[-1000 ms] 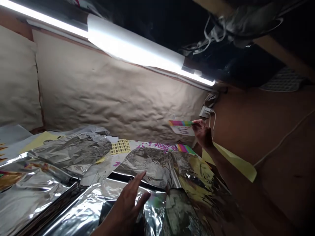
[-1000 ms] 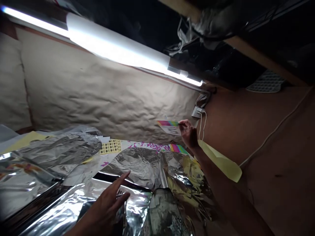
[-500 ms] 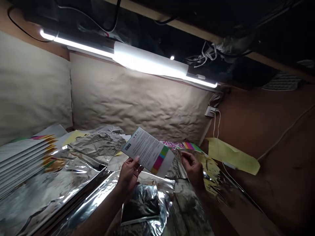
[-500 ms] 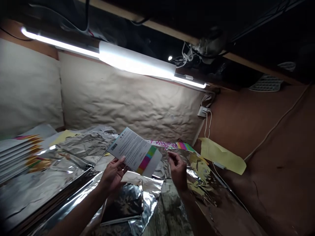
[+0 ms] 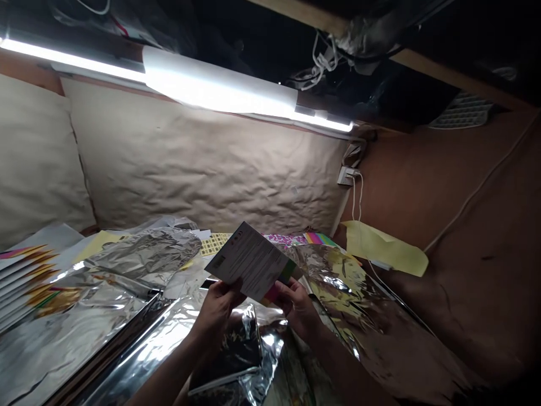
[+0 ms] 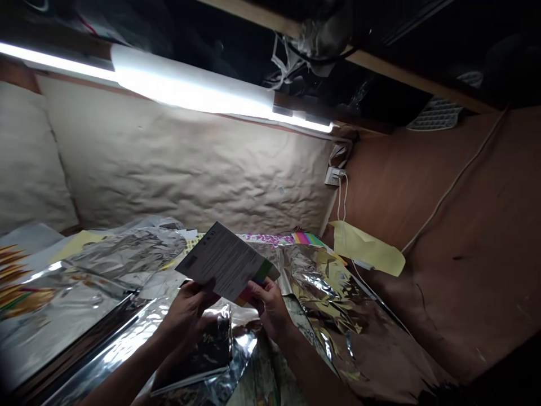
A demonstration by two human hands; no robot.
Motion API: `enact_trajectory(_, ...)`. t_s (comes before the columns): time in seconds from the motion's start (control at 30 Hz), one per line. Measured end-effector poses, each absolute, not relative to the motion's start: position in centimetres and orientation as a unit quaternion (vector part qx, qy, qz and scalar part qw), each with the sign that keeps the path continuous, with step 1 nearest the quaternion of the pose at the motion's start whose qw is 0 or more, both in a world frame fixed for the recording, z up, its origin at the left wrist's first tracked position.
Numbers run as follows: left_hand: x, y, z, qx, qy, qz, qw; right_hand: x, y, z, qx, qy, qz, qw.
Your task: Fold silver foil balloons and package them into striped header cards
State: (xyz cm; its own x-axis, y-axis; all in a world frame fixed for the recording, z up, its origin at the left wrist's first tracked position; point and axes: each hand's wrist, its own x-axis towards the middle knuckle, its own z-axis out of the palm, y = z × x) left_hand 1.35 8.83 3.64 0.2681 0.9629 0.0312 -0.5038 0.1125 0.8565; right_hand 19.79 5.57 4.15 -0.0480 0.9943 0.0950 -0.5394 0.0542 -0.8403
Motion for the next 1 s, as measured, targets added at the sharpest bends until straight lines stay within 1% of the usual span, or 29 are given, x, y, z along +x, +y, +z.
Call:
enact_trajectory(0.03,1.3,8.8,3.7,0.43,0.301,0.527,0.669,19.8,5.5,4.2,-0.307,-0.376,0.619,0.618)
enact_trajectory(0.07,1.1,8.7,3.9,0.463,0.328,0.538,0.624,19.8,5.5,4.2,-0.317,-0.375,0.616,0.616)
enact_trajectory(0.1,0.8,8.7,4.2,0.501,0.363,0.565,0.546,19.8,5.5,4.1,-0.33,-0.373,0.611,0.615)
enact_trajectory(0.13,0.4,8.8,4.5,0.545,0.395,0.601,0.431,19.9,5.5,4.1,-0.348,-0.372,0.602,0.616)
enact_trajectory(0.2,-0.4,8.8,5.0,0.637,0.419,0.63,0.147,20.2,5.6,4.0,-0.385,-0.377,0.571,0.619)
enact_trajectory(0.23,-0.8,8.8,5.3,0.683,0.404,0.608,0.026,20.3,5.7,4.0,-0.402,-0.39,0.555,0.615)
enact_trajectory(0.27,-1.1,8.7,5.5,0.733,0.376,0.563,-0.061,20.3,5.7,3.9,-0.413,-0.41,0.541,0.607)
enact_trajectory(0.3,-1.3,8.5,5.7,0.783,0.346,0.504,-0.113,20.3,5.7,3.9,-0.418,-0.434,0.531,0.595)
enact_trajectory(0.37,-1.5,8.1,5.8,0.863,0.304,0.378,-0.145,20.1,5.5,4.0,-0.404,-0.484,0.535,0.562)
enact_trajectory(0.43,-1.4,7.6,6.0,0.898,0.297,0.289,-0.149,19.8,5.0,4.7,-0.368,-0.528,0.557,0.525)
enact_trajectory(0.5,-1.4,7.1,6.3,0.899,0.314,0.264,-0.153,19.5,4.3,6.0,-0.334,-0.569,0.58,0.478)
enact_trajectory(0.6,-1.7,6.5,7.0,0.885,0.33,0.284,-0.164,18.9,3.3,8.4,-0.297,-0.629,0.599,0.398)
enact_trajectory(0.63,-1.8,6.5,7.4,0.876,0.342,0.295,-0.17,18.7,3.1,9.1,-0.296,-0.648,0.583,0.39)
enact_trajectory(0.67,-2.0,6.6,7.6,0.862,0.362,0.308,-0.174,18.5,2.9,9.6,-0.306,-0.666,0.546,0.406)
enact_trajectory(0.7,-2.2,6.8,7.9,0.842,0.392,0.324,-0.179,18.2,2.8,9.7,-0.33,-0.678,0.484,0.444)
enact_trajectory(0.77,-2.8,7.6,8.1,0.786,0.467,0.361,-0.184,17.8,2.5,9.2,-0.4,-0.688,0.307,0.522)
enact_trajectory(0.8,-3.2,8.0,8.0,0.758,0.501,0.375,-0.184,17.6,2.2,8.5,-0.43,-0.696,0.226,0.528)
enact_trajectory(0.83,-3.5,8.4,7.9,0.737,0.527,0.383,-0.18,17.5,1.9,7.5,-0.45,-0.722,0.17,0.498)
enact_trajectory(0.87,-3.7,8.8,7.7,0.727,0.542,0.385,-0.173,17.5,1.4,6.4,-0.457,-0.764,0.139,0.434)
enact_trajectory(0.93,-3.9,9.2,7.2,0.734,0.547,0.374,-0.15,17.8,0.0,4.0,-0.432,-0.858,0.118,0.252)
enact_trajectory(0.97,-3.9,9.3,7.0,0.746,0.54,0.366,-0.135,18.1,-0.8,2.8,-0.411,-0.889,0.097,0.176)
enact_trajectory(1.0,-3.7,9.2,6.8,0.759,0.53,0.36,-0.118,18.5,-1.7,1.7,-0.391,-0.909,0.059,0.129)
